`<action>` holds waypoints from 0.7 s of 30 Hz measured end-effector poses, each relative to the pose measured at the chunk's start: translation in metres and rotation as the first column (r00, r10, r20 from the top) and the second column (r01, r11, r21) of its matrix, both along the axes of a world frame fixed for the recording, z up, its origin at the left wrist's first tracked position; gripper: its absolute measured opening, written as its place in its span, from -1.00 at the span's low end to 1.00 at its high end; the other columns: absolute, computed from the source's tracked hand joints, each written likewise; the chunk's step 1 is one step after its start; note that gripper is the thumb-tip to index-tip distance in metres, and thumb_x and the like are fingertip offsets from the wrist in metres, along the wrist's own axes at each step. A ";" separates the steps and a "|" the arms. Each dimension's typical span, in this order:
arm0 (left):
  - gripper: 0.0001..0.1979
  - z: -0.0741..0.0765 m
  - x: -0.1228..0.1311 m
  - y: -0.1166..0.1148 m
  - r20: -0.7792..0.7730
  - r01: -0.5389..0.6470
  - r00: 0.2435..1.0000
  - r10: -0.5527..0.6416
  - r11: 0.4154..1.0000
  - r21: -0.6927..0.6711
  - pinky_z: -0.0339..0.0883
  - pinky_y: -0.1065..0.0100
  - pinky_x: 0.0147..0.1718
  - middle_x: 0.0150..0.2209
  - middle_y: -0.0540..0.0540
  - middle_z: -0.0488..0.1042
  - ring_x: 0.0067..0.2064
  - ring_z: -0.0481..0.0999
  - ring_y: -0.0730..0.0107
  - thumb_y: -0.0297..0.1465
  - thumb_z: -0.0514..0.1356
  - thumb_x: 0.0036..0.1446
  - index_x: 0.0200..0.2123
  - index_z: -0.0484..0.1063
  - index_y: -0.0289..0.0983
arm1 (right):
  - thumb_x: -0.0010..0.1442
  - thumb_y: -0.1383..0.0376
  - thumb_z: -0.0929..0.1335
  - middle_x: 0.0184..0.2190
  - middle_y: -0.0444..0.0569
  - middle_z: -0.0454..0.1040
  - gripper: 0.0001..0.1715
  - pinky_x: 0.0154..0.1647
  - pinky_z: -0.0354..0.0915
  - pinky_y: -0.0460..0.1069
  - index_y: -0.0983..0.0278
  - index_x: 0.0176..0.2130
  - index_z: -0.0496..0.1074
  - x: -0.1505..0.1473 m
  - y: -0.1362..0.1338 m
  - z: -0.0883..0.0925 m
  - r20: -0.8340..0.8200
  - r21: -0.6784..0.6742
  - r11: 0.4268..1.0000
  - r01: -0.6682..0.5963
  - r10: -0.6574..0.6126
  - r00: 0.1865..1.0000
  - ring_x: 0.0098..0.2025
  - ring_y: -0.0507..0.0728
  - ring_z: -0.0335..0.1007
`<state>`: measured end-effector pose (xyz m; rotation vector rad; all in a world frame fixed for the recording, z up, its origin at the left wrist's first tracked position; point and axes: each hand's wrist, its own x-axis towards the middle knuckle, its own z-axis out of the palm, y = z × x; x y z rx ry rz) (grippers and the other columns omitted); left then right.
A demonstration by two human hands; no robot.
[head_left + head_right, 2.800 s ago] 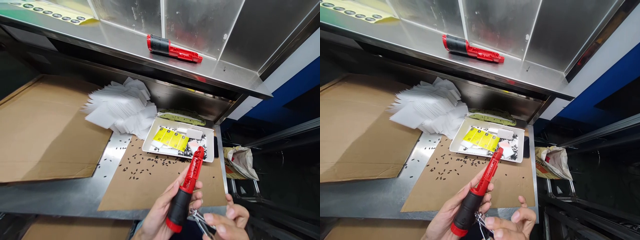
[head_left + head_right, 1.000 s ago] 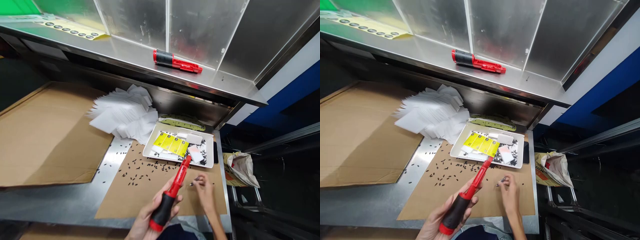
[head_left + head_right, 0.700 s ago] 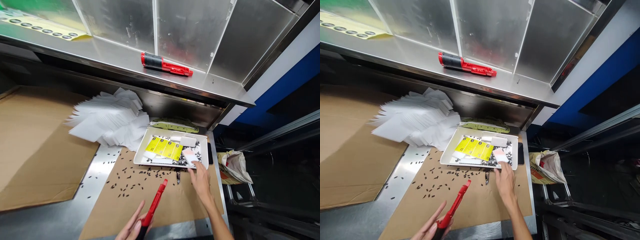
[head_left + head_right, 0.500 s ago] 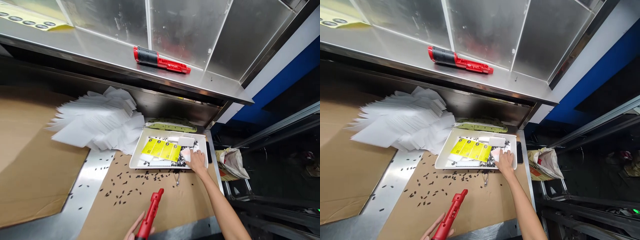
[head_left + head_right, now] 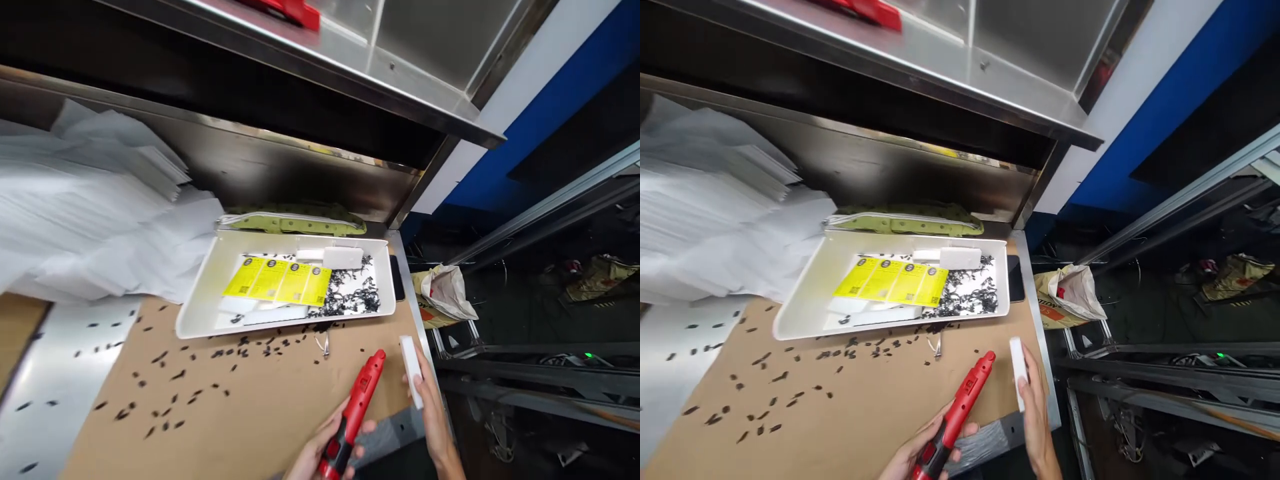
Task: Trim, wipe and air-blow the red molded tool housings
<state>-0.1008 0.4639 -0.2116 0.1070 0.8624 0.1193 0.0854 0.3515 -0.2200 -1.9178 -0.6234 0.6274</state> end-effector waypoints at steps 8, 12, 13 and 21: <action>-0.36 -0.015 0.051 -0.007 -0.099 0.109 0.990 -0.100 0.990 0.091 0.44 0.45 -0.59 -0.07 -0.39 0.62 -0.53 0.52 0.44 -0.20 0.39 0.08 0.10 0.37 -0.50 | 0.40 0.10 0.19 0.05 0.06 0.31 -0.47 -0.04 0.48 0.04 0.01 0.31 0.25 -0.003 -0.013 -0.027 0.396 -0.158 0.977 -0.142 0.194 0.897 0.09 0.19 0.43; -0.19 -0.022 0.037 -0.017 -0.217 0.148 0.975 -0.052 0.876 0.460 0.59 0.28 -0.27 0.20 -0.22 0.48 -0.14 0.65 0.11 -0.04 0.47 -0.16 0.16 0.43 -0.20 | 0.38 0.16 0.23 0.08 0.08 0.25 -0.43 -0.08 0.47 0.07 0.00 0.34 0.19 0.001 -0.011 -0.026 0.524 -0.217 0.963 -0.161 0.254 0.813 0.09 0.22 0.40; -0.20 -0.025 0.031 -0.019 -0.268 0.173 0.963 -0.009 0.785 0.595 0.56 0.23 -0.10 0.23 -0.15 0.46 0.02 0.60 0.03 -0.06 0.49 -0.18 0.16 0.44 -0.13 | 0.38 0.17 0.23 0.08 0.09 0.25 -0.42 -0.09 0.47 0.07 0.00 0.34 0.19 0.000 -0.011 -0.026 0.537 -0.219 0.963 -0.158 0.255 0.804 0.09 0.23 0.39; -0.50 -0.058 0.004 -0.025 -0.439 0.362 0.886 0.149 0.370 0.856 0.01 0.15 0.39 0.15 -0.02 0.53 0.27 0.39 0.00 -0.22 0.43 -0.03 0.03 0.56 -0.07 | 0.37 0.18 0.25 0.07 0.13 0.27 -0.40 -0.07 0.41 0.16 0.02 0.35 0.18 -0.017 -0.007 -0.033 0.639 -0.174 0.982 -0.074 0.169 0.750 0.06 0.28 0.33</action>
